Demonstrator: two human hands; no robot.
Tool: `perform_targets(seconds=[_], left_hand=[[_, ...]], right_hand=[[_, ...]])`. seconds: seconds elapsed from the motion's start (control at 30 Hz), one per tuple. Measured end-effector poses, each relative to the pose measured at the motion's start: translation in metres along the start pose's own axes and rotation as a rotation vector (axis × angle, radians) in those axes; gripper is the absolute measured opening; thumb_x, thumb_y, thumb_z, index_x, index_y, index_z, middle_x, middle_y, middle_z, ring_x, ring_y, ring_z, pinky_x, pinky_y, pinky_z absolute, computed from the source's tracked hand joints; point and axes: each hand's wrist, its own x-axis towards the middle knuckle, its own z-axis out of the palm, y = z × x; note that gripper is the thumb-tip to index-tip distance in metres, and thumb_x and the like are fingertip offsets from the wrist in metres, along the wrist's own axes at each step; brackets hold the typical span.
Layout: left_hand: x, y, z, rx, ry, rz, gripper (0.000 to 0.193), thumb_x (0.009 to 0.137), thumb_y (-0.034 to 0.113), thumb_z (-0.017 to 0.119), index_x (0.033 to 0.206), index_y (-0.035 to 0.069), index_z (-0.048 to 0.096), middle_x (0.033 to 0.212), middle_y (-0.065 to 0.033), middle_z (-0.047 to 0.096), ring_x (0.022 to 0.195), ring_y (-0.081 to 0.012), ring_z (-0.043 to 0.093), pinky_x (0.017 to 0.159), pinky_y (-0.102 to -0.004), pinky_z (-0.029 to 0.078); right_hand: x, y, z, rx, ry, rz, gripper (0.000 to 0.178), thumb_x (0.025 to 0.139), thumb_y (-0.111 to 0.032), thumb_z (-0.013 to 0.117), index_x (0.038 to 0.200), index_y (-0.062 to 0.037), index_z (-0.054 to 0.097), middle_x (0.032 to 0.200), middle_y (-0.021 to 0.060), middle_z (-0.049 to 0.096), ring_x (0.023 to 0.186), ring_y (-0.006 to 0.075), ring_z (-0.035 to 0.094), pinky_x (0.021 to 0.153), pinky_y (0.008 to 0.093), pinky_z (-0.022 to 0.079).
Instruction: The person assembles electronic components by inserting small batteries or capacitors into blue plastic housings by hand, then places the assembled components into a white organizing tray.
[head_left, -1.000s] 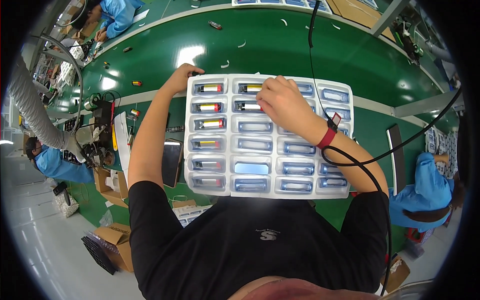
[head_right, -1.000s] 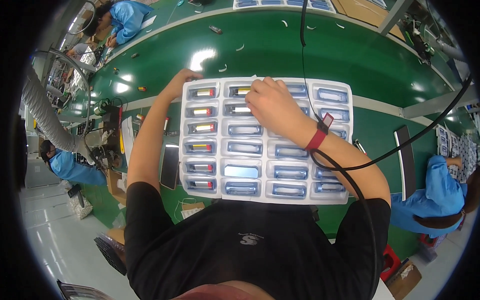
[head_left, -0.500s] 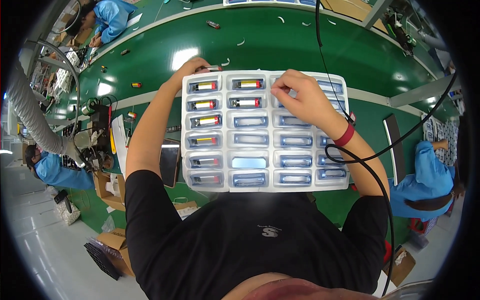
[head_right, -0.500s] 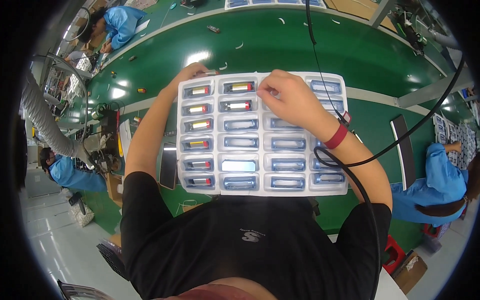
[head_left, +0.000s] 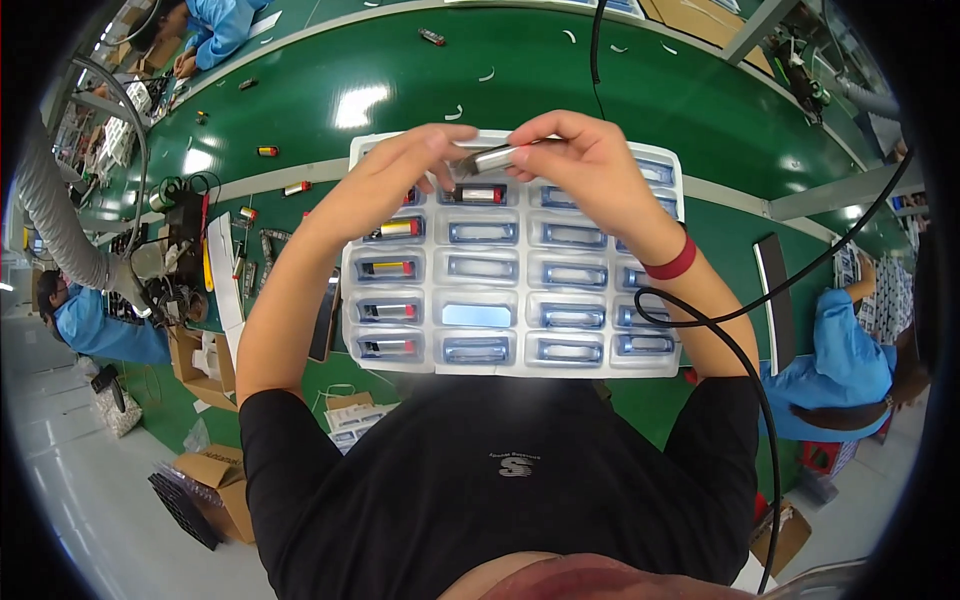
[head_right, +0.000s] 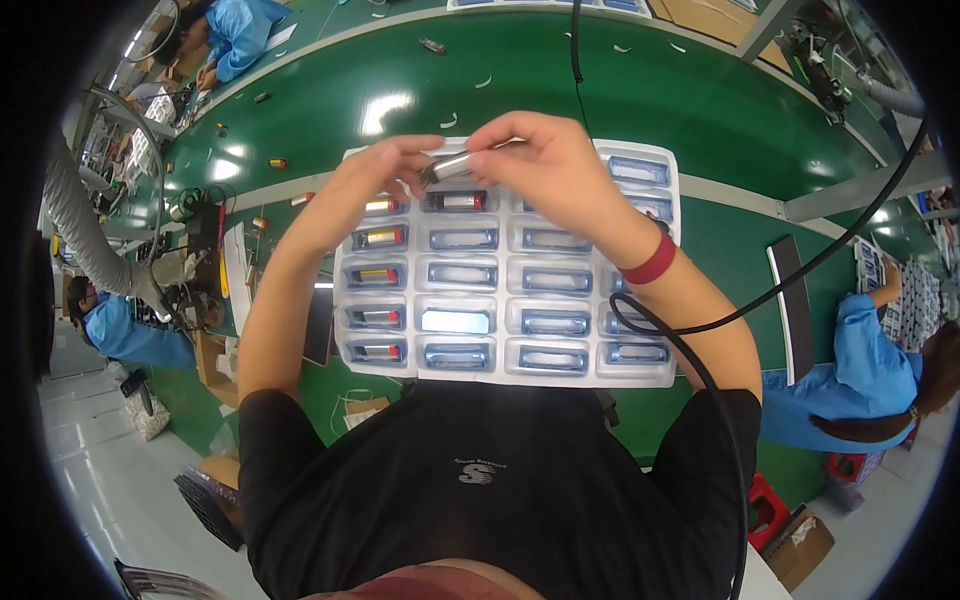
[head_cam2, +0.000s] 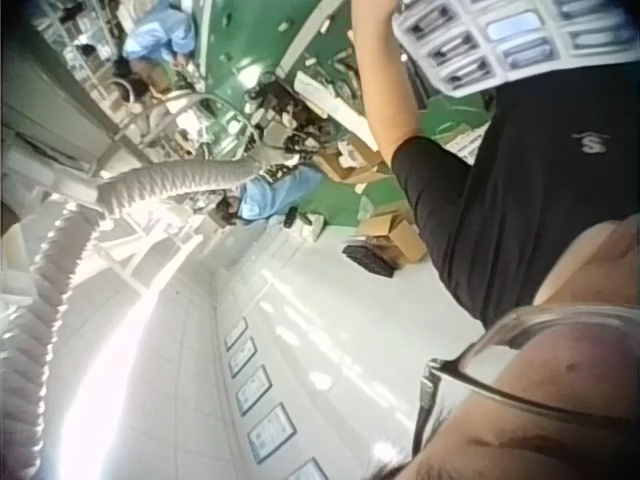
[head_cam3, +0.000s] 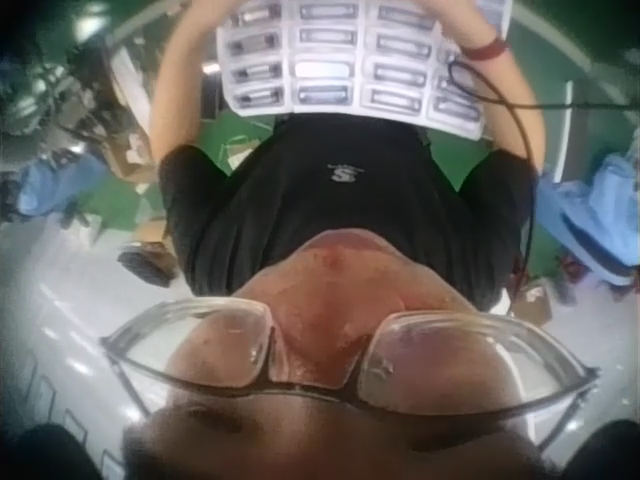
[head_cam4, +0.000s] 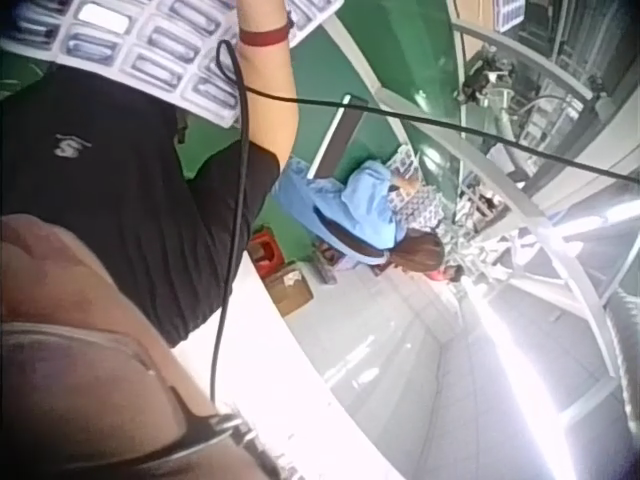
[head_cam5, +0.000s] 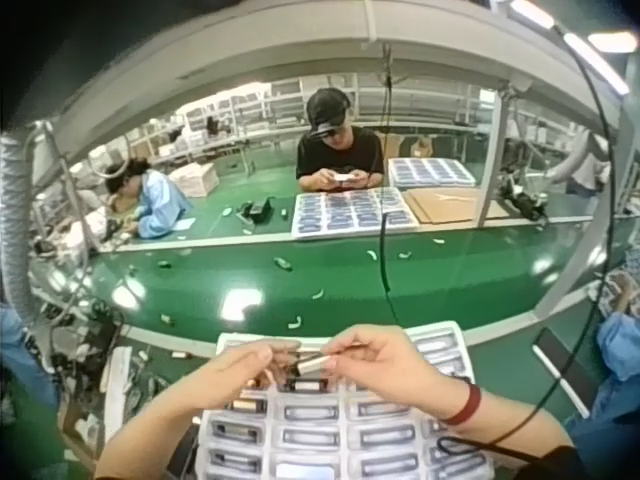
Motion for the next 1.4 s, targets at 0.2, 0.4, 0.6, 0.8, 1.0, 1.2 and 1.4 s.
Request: perform_targets(seconds=[0.2,0.4,0.6,0.8,1.0,1.2,1.4], left_hand=[[-0.023,-0.022,0.036,0.833,-0.114,0.405,0.016,0.083,0.011,0.072,0.099,0.007,0.070,0.098,-0.0091,0.063,0.100,-0.0304,0.062,0.089,-0.0417,0.049],[-0.018,-0.042,0.048,0.964,-0.068,0.448,0.016,0.086,0.009,0.071,0.102,0.007,0.070,0.102,-0.0084,0.063,0.101,-0.0277,0.062,0.085,-0.0379,0.050],[-0.015,-0.034,0.036,-0.356,0.098,-0.128,0.023,0.104,0.017,0.056,0.123,0.007,0.064,0.113,-0.0050,0.065,0.101,-0.0162,0.062,0.078,-0.0303,0.050],[-0.007,-0.018,0.038,-0.820,-0.038,-0.219,0.035,0.109,0.025,0.047,0.134,0.004,0.060,0.122,-0.0086,0.061,0.090,-0.0139,0.055,0.079,-0.0273,0.049],[-0.006,-0.015,0.050,-0.882,-0.078,-0.127,0.052,0.111,0.039,0.039,0.136,-0.003,0.057,0.121,-0.0085,0.061,0.090,-0.0153,0.052,0.084,-0.0306,0.048],[-0.009,-0.014,0.059,-0.808,-0.038,-0.061,0.064,0.111,0.049,0.032,0.140,-0.004,0.053,0.121,-0.0082,0.059,0.092,-0.0161,0.050,0.089,-0.0324,0.046],[-0.006,-0.019,0.065,-0.654,0.000,-0.005,0.050,0.110,0.036,0.043,0.144,-0.001,0.052,0.115,-0.0062,0.059,0.096,-0.0139,0.052,0.090,-0.0314,0.047]], right_hand=[[-0.016,0.003,-0.029,0.212,0.160,0.140,0.017,0.097,-0.005,0.067,0.112,0.0017,0.068,0.101,0.0105,0.072,0.091,0.0192,0.073,0.082,0.0293,0.059],[-0.021,0.001,-0.031,0.240,0.173,0.122,0.017,0.097,-0.005,0.067,0.112,0.0017,0.067,0.100,0.0109,0.072,0.090,0.0198,0.072,0.084,0.0304,0.058],[-0.031,-0.013,-0.024,0.220,0.123,0.038,0.017,0.096,-0.003,0.067,0.113,0.0018,0.067,0.099,0.0099,0.072,0.090,0.0186,0.072,0.084,0.0290,0.057],[-0.037,-0.015,0.000,-0.028,0.090,-0.007,0.020,0.091,-0.001,0.074,0.110,0.0021,0.068,0.102,0.0073,0.072,0.092,0.0117,0.069,0.084,0.0260,0.056],[-0.039,-0.004,0.007,-0.131,0.136,-0.024,0.022,0.091,0.002,0.074,0.112,0.0020,0.068,0.100,0.0044,0.071,0.089,0.0080,0.065,0.080,0.0209,0.052],[-0.039,0.000,0.007,-0.252,0.184,0.023,0.016,0.090,-0.007,0.078,0.104,-0.0001,0.072,0.094,0.0011,0.071,0.086,0.0072,0.064,0.077,0.0225,0.051],[-0.038,0.004,0.012,-0.316,0.227,0.035,0.018,0.091,-0.003,0.076,0.108,0.0010,0.073,0.098,0.0041,0.073,0.085,0.0077,0.065,0.075,0.0217,0.052]])
